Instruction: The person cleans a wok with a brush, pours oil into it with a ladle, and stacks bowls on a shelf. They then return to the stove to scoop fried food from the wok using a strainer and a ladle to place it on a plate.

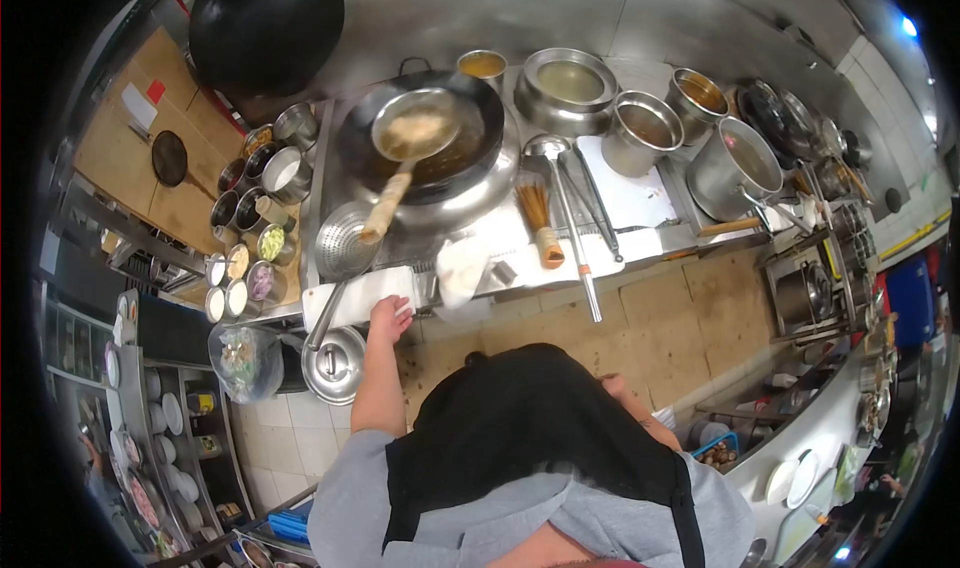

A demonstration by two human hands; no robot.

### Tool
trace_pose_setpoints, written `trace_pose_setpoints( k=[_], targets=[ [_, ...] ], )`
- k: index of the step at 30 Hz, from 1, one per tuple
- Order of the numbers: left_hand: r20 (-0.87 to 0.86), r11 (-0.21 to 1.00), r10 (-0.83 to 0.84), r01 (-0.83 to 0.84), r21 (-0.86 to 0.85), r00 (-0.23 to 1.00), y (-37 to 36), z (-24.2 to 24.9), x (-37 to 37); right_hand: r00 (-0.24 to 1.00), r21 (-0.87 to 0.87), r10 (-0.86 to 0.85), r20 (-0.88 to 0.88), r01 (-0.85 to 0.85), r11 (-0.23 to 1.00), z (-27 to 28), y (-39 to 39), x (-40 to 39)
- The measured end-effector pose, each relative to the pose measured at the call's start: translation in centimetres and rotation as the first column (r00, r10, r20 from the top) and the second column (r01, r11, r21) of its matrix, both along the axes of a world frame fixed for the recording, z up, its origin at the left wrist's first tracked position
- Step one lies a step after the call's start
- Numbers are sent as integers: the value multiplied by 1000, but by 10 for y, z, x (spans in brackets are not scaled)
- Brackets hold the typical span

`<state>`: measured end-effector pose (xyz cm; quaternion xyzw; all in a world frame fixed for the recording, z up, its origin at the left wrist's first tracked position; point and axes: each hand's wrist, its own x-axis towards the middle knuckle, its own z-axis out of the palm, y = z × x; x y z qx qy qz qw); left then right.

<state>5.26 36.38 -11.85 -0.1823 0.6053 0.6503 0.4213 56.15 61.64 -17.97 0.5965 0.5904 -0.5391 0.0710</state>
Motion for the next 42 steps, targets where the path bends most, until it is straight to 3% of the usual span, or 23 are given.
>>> trace_pose_setpoints(
  k=[1, 3, 6, 9, 11, 14, 18, 21, 24, 27, 33, 39, 42],
  targets=[
    [63, 999, -28, 26, 21, 998, 4, 12, -7, 995, 50, -80, -56, 83, 995, -7, 6, -2],
    [53, 971, -25, 12, 238, 998, 15, 48, -16, 920, 171, -330, -213, 368, 914, -19, 14, -6],
    [24, 882, 46, -52, 468, 999, 39, 122, -32, 955, 558, -153, -253, 273, 784, -6, 39, -25],
    [128, 775, -27, -60, 629, 991, 60, 204, -33, 929, 567, -120, -349, 312, 763, 38, 47, -59],
    [180, 726, -132, -29, 688, 975, 71, 235, -35, 919, 561, -94, -383, 312, 767, 35, 50, -74],
    [156, 660, -297, 85, 747, 942, 82, 221, -55, 917, 548, -57, -395, 285, 787, 34, 45, -85],
    [176, 667, -314, 85, 740, 933, 85, 199, -69, 922, 551, -19, -386, 247, 797, 52, 30, -89],
    [136, 708, -284, 112, 697, 949, 88, 214, -46, 927, 723, 65, -369, 242, 647, 61, 37, -95],
    [35, 723, -270, 179, 667, 962, 81, 209, -32, 912, 738, 96, -399, 257, 624, 81, 45, -105],
    [-142, 755, -232, 270, 597, 962, 72, 214, -19, 925, 773, 215, -314, 117, 623, 81, 61, -117],
    [-265, 790, -187, 305, 531, 946, 56, 221, -1, 937, 740, 337, 92, -291, 607, 79, 85, -154],
    [-283, 797, -165, 297, 525, 945, 44, 224, 1, 918, 617, 344, 198, -389, 684, 82, 93, -180],
    [-301, 816, -168, 304, 492, 939, 45, 226, 0, 903, 627, 397, 162, -405, 665, 77, 98, -185]
  ],
)
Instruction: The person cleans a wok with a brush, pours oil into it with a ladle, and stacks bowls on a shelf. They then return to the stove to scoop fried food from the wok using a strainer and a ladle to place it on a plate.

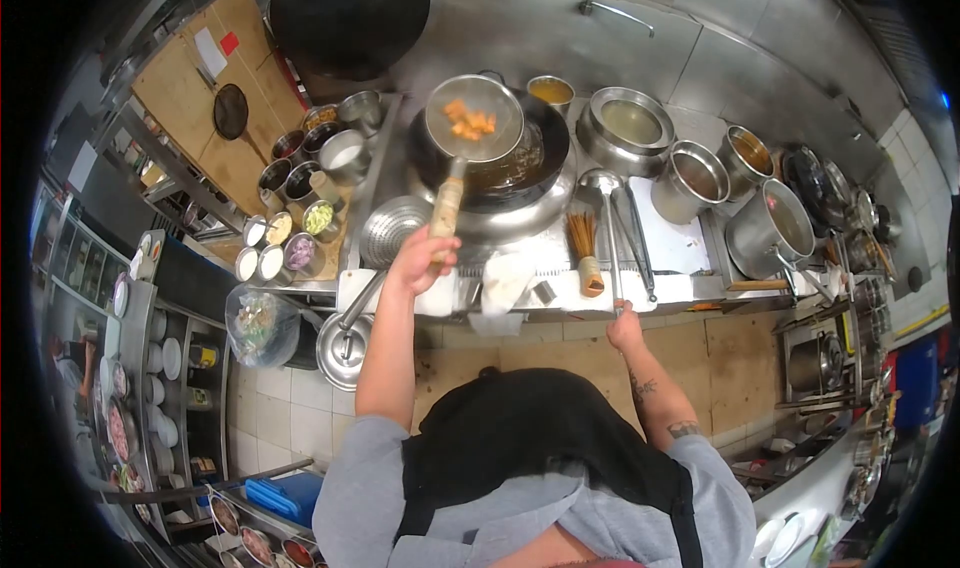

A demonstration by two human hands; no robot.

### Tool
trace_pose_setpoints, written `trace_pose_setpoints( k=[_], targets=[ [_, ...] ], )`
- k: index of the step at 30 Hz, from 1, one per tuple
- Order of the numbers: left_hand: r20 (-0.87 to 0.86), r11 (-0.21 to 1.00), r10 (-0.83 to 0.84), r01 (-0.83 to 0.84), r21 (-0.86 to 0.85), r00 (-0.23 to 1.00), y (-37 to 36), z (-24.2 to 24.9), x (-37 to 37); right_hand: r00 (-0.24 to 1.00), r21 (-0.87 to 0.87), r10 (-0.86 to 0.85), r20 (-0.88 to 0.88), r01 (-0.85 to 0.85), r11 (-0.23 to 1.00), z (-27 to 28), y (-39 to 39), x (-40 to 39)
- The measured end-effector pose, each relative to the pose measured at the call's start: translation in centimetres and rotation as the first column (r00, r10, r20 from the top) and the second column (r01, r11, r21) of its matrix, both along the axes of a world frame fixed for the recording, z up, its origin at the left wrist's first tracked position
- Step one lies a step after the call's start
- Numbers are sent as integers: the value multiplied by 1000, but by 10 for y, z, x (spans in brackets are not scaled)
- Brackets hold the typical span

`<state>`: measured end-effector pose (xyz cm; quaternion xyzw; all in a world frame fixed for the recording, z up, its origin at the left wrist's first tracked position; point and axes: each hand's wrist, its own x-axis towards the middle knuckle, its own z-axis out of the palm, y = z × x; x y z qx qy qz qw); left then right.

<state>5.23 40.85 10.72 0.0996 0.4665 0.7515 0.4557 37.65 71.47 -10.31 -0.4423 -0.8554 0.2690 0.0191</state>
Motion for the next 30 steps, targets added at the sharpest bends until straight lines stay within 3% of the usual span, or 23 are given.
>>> trace_pose_setpoints(
  k=[3, 6, 9, 12, 18, 22, 25, 28, 30],
  targets=[
    [-13, 998, -11, 10, -58, 1000, 4, -7, -10, 1000, 85, -4, -1, 4, 996, -3, 4, -9],
    [15, 998, -11, 12, -60, 1000, 8, -10, -17, 998, -28, 64, 27, -63, 998, 12, 5, -14],
    [24, 993, -34, 37, -110, 999, 14, -6, -28, 997, 19, 73, -7, -73, 997, -8, 12, -24],
    [191, 993, -96, 107, -49, 977, 22, 2, -47, 973, -51, -229, 7, 229, 972, 59, -13, -45],
    [363, 996, -79, 63, 56, 929, 32, 16, -40, 908, 11, -232, -349, 251, 968, 32, -30, -35],
    [434, 991, -103, 53, 125, 895, 39, -4, -65, 786, 140, -98, -611, 229, 963, 23, -54, -37],
    [413, 1000, -19, 8, 28, 911, 37, -4, -67, 807, -178, -264, -528, 199, 964, 36, -47, -48],
    [392, 987, -155, 127, 96, 907, 31, -5, -68, 792, -125, -194, -579, 148, 981, 103, -69, -68],
    [464, 988, -155, 123, 98, 872, 29, -6, -70, 714, -208, -208, -669, 89, 974, 94, -70, -78]
  ],
)
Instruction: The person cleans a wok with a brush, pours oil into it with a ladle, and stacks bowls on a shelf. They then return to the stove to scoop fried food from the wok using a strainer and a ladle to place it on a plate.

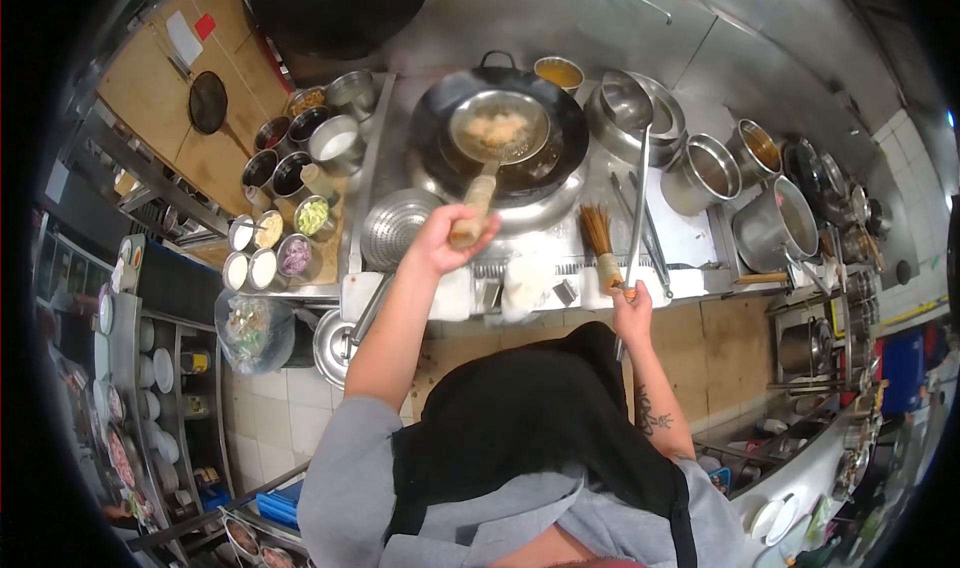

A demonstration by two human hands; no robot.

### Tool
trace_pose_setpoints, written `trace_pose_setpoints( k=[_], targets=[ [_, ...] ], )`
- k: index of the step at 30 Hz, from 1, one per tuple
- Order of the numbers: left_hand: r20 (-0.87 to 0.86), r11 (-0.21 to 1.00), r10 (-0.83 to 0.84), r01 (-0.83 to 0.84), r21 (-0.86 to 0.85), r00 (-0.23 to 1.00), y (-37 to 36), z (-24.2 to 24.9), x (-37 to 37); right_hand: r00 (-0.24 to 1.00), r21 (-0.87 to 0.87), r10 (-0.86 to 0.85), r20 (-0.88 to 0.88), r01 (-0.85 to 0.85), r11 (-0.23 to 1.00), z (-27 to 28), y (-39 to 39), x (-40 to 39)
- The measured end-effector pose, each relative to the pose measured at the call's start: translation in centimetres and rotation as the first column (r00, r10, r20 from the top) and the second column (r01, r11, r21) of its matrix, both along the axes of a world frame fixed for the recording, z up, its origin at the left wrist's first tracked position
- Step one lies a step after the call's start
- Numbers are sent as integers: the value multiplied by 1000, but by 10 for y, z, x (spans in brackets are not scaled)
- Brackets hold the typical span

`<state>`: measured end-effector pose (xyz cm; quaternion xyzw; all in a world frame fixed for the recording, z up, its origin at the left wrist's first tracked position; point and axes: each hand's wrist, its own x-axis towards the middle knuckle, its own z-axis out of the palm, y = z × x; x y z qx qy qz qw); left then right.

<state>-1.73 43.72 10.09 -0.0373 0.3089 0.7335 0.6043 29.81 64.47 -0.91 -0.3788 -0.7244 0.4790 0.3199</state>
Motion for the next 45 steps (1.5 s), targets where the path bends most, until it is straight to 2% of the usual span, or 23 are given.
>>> trace_pose_setpoints(
  k=[1, 4, 7, 12, 16, 20, 22, 25, 28, 29, 32, 35, 38, 40, 42, 45],
  targets=[
    [33, 1000, 1, -1, 1, 999, 1, 0, -3, 1000, -76, 15, -22, -17, 997, 3, -2, -6],
    [86, 999, 32, -35, 32, 996, 4, -9, -8, 997, -149, 74, -25, -77, 986, 20, -9, -16],
    [251, 989, -51, 13, 150, 967, 1, -25, -17, 993, -258, 120, -14, -120, 959, 45, -24, -23],
    [230, 987, -12, -25, 159, 973, -2, -20, -12, 975, -359, 218, 47, -187, 914, 62, -40, -31],
    [255, 990, 2, -38, 136, 967, -1, -21, -14, 963, -335, 269, 34, -242, 910, 59, -35, -40],
    [156, 993, 36, -53, 105, 987, 0, -18, -8, 958, -323, 288, 13, -268, 908, 55, -29, -43],
    [109, 994, 43, -53, 91, 993, 1, -17, -4, 958, -288, 285, 30, -265, 920, 60, -27, -44],
    [-80, 997, 52, -47, 62, 995, 0, -13, 28, 955, -243, 291, 54, -270, 932, 61, -11, -47],
    [-227, 978, 208, -199, 65, 951, -9, 17, 78, 944, -138, 314, 103, -299, 944, 68, 10, -53],
    [-250, 979, 202, -193, 61, 947, -12, 26, 81, 940, -95, 318, 125, -308, 947, 70, 15, -56],
    [-293, 984, 179, -172, 49, 939, -17, 42, 87, 952, 318, 293, 86, -305, 898, 69, 25, -72],
    [-306, 985, 173, -168, 43, 936, -25, 47, 102, 961, 486, 218, 168, -273, 830, 67, 22, -86],
    [-323, 987, 161, -151, 56, 932, -25, 46, 109, 917, 49, 347, 194, -362, 931, 65, 8, -87],
    [-283, 987, 161, -146, 74, 945, -25, 42, 106, 893, -234, 437, 108, -405, 884, 92, -1, -80],
    [-273, 985, 171, -160, 60, 947, -27, 41, 106, 879, -460, 476, 9, -419, 783, 107, -5, -75],
    [-271, 983, 184, -170, 72, 945, -32, 39, 104, 885, -485, 458, -88, -440, 756, 110, -12, -74]
  ],
)
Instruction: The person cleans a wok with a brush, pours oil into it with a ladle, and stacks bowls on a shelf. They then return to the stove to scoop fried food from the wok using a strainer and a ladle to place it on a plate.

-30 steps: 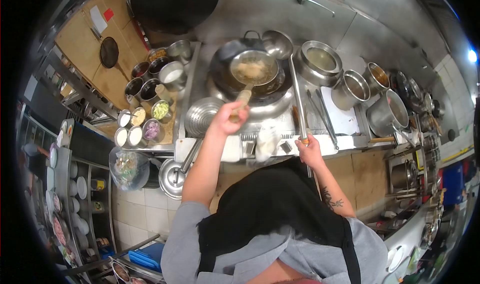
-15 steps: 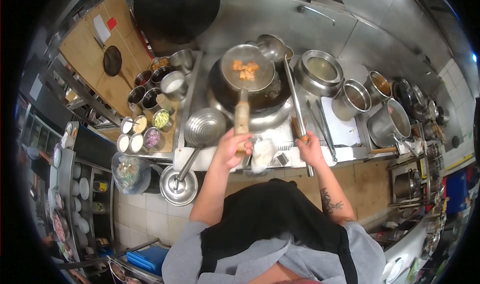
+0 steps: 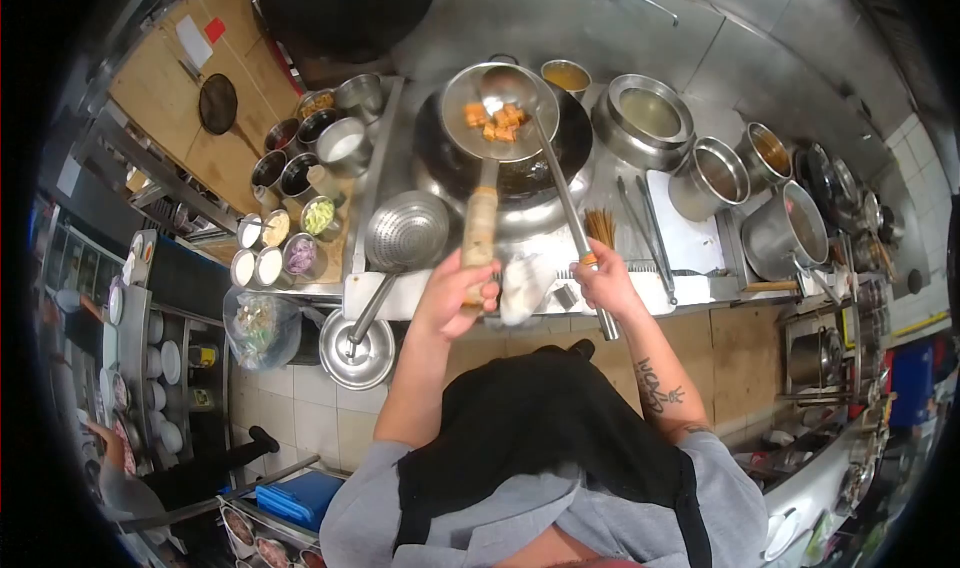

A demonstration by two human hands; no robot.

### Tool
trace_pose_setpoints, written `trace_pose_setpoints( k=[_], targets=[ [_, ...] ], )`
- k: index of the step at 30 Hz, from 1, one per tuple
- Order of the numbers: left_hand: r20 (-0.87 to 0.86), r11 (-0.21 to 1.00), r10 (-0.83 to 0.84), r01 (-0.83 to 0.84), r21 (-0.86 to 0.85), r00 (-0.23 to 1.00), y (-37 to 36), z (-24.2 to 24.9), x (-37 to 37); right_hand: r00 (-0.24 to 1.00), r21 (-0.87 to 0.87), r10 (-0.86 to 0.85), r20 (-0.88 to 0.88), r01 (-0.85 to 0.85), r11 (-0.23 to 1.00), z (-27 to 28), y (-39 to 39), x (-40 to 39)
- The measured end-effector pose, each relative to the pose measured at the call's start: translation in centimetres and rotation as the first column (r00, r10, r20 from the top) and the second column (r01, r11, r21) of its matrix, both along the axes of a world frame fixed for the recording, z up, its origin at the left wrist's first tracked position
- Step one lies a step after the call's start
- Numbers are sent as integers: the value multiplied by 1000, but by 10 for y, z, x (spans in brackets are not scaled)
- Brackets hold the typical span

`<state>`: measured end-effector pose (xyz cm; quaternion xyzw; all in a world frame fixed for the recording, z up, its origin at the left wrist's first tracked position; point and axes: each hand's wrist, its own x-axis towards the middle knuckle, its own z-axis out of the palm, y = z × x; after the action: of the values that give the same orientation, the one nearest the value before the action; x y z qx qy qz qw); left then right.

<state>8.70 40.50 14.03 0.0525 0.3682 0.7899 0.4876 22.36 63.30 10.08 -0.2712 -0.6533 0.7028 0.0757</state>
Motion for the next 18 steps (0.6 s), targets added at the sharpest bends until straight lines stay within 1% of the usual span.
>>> trace_pose_setpoints(
  k=[1, 6, 8, 11, 14, 18],
  targets=[
    [-2, 1000, 3, -3, 9, 1000, -2, -1, -1, 1000, -19, -4, -13, 4, 1000, 0, 0, 0],
    [21, 998, -17, 16, 61, 1000, -8, -3, -5, 994, -241, -5, -108, -21, 970, 0, 14, -1],
    [34, 997, -22, 20, 73, 999, -8, -3, -6, 992, -291, 1, -128, -39, 956, 1, 21, -1],
    [57, 996, -31, 26, 91, 998, -11, -3, -7, 988, -389, 6, -157, -68, 919, 20, 18, 0],
    [72, 995, -43, 36, 98, 996, -12, -4, -7, 984, -416, 27, -179, -100, 904, 22, 23, 1],
    [80, 994, -54, 46, 101, 995, -14, -2, -6, 987, -371, 33, -158, -90, 924, 26, 23, 1]
  ],
)
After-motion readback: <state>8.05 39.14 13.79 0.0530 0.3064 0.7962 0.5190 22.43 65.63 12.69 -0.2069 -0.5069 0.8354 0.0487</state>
